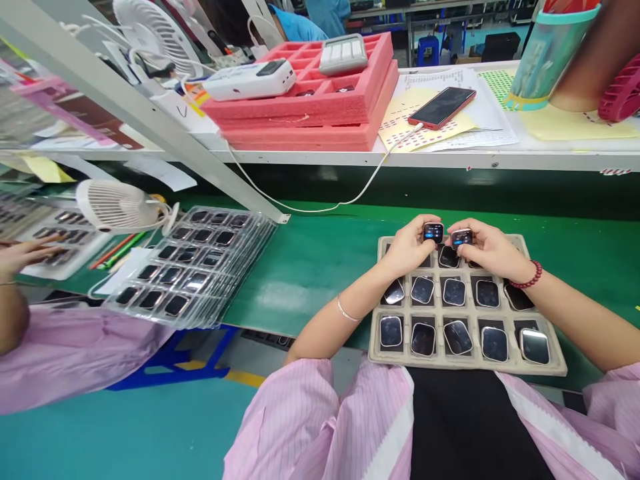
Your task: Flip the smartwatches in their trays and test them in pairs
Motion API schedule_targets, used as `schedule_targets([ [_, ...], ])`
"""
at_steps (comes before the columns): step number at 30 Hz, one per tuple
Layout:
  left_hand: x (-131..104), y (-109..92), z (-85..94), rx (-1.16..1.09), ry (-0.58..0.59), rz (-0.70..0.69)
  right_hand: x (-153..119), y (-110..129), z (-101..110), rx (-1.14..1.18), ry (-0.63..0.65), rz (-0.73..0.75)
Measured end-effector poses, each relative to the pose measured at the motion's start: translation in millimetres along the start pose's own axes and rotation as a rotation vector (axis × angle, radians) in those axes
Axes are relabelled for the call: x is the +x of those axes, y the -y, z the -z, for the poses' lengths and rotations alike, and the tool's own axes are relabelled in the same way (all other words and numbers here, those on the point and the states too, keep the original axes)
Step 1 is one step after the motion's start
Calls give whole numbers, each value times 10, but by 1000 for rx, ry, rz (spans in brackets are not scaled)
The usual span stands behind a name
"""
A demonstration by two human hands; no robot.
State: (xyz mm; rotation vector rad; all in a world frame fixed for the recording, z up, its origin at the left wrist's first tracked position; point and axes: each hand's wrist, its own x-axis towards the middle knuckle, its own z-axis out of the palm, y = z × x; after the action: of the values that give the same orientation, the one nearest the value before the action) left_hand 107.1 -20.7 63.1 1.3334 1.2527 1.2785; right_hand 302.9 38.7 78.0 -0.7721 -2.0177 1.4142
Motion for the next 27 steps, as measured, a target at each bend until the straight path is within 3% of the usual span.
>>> schedule_targets([
  [4,-13,-13,12,32,-5,-13,-13,9,9,36,50,-74],
  [9,-25,-11,21,46,6,-36,-20,6,7,67,50,-23],
  [13,-32,-37,33,-34,47,20,-16,7,19,106,66,-91],
  [17,-31,-57,47,-74,30,79,-8,2,32,151,34,-106],
  [20,-26,-40,50,-97,48,45,-5,-6,23,113,1,-63],
  [27,-22,-41,50,-51,61,54,-10,-1,39,199,18,-119],
])
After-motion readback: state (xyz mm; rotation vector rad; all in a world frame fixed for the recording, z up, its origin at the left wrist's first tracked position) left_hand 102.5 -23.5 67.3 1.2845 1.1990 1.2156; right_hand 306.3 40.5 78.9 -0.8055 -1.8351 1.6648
